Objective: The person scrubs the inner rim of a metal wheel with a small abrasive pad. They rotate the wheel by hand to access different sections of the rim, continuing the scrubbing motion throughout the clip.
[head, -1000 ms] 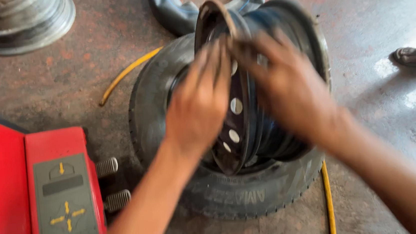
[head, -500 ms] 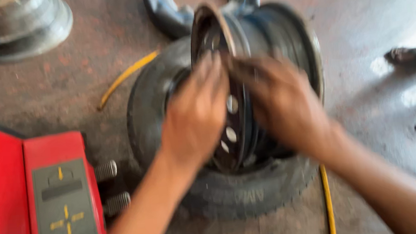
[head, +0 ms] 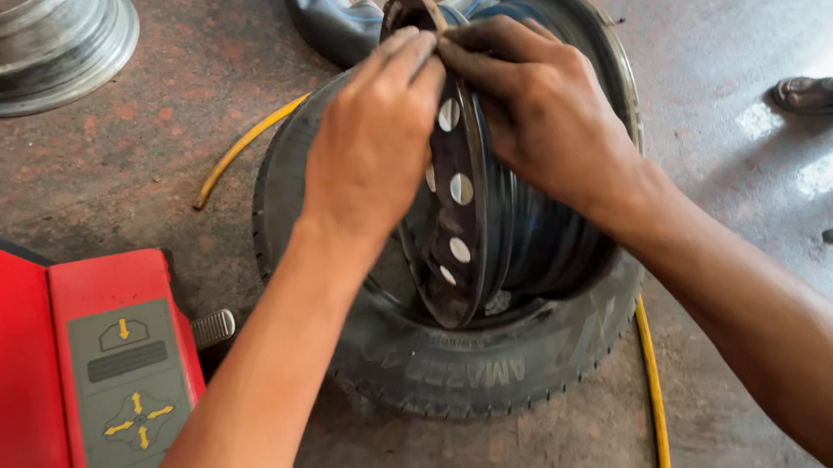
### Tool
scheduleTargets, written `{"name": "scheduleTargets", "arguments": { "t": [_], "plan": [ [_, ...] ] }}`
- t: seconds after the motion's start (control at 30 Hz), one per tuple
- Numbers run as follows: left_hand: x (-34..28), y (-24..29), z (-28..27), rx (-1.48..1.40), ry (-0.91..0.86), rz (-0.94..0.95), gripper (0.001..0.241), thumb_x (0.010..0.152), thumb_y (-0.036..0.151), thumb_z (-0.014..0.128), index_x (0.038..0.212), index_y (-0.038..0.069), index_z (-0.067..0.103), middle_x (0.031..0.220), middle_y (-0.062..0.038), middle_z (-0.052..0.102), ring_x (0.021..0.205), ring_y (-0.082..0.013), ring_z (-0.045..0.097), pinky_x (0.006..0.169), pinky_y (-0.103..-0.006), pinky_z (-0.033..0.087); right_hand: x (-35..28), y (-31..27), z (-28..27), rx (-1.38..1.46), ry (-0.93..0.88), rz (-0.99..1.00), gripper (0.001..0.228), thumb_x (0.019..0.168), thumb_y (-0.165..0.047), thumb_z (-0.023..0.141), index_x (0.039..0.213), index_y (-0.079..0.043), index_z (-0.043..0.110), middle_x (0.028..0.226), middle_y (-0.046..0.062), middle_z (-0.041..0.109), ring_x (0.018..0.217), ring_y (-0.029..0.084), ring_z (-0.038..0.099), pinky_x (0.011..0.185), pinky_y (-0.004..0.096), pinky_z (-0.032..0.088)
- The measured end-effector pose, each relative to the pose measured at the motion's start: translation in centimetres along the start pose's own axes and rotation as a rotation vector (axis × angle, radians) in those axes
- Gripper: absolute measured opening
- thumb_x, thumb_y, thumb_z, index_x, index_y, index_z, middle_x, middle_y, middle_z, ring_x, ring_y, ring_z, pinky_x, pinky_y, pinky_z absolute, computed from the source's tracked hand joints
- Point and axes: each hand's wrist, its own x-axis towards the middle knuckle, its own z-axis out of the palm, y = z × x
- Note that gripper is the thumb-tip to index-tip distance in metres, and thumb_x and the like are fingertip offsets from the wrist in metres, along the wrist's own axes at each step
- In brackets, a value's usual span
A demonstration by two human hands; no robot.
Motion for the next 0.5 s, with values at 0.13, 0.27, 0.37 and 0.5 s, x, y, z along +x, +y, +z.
{"name": "scheduleTargets", "arguments": {
  "t": [0.13, 0.27, 0.37, 0.5],
  "plan": [
    [-4.6, 3.7, -1.4, 0.097, -0.03, 0.088, 0.03, 0.092, -0.004, 0.061, 0.12, -0.009, 0.072, 0.135, -0.023, 0.066, 0.134, -0.0322, 0.058, 0.117, -0.0384, 0.047, -4.9, -3.9, 0.5, -0.229, 0.042, -0.033, 0.052, 0.08, 0.013, 0.063, 0.13, 0.002, 0.07, 0.135, 0.02, 0.066, 0.127, 0.034, 0.062, 0.113, 0.051, 0.049],
    [-7.3, 5.8, -0.8, 0.106, 0.005, 0.094, 0.018, 0.102, -0.001, 0.065, 0.115, -0.005, 0.076, 0.136, -0.023, 0.066, 0.137, -0.0327, 0.058, 0.119, -0.036, 0.048, -7.5, -5.4, 1.5, -0.147, 0.072, -0.051, 0.047, 0.087, 0.013, 0.062, 0.134, 0.005, 0.066, 0.139, 0.023, 0.065, 0.131, 0.035, 0.06, 0.115, 0.045, 0.052],
    [-3.5, 1.8, 0.8, 0.139, 0.043, 0.084, 0.023, 0.097, -0.002, 0.06, 0.116, -0.007, 0.073, 0.135, -0.022, 0.066, 0.132, -0.0331, 0.063, 0.113, -0.0374, 0.052, -4.0, -1.7, 0.9, -0.134, 0.036, -0.031, 0.056, 0.08, 0.008, 0.065, 0.136, 0.001, 0.068, 0.134, 0.022, 0.066, 0.124, 0.035, 0.062, 0.115, 0.054, 0.046],
    [0.1, -0.5, 0.4, 0.088, 0.014, 0.019, 0.03, 0.099, -0.003, 0.055, 0.125, -0.008, 0.07, 0.135, -0.023, 0.067, 0.13, -0.0337, 0.063, 0.11, -0.0375, 0.052, -1.8, -0.4, -0.1, 0.015, 0.012, 0.032, 0.052, 0.088, 0.006, 0.067, 0.139, -0.001, 0.064, 0.139, 0.022, 0.062, 0.127, 0.04, 0.06, 0.112, 0.052, 0.052]
  ]
}}
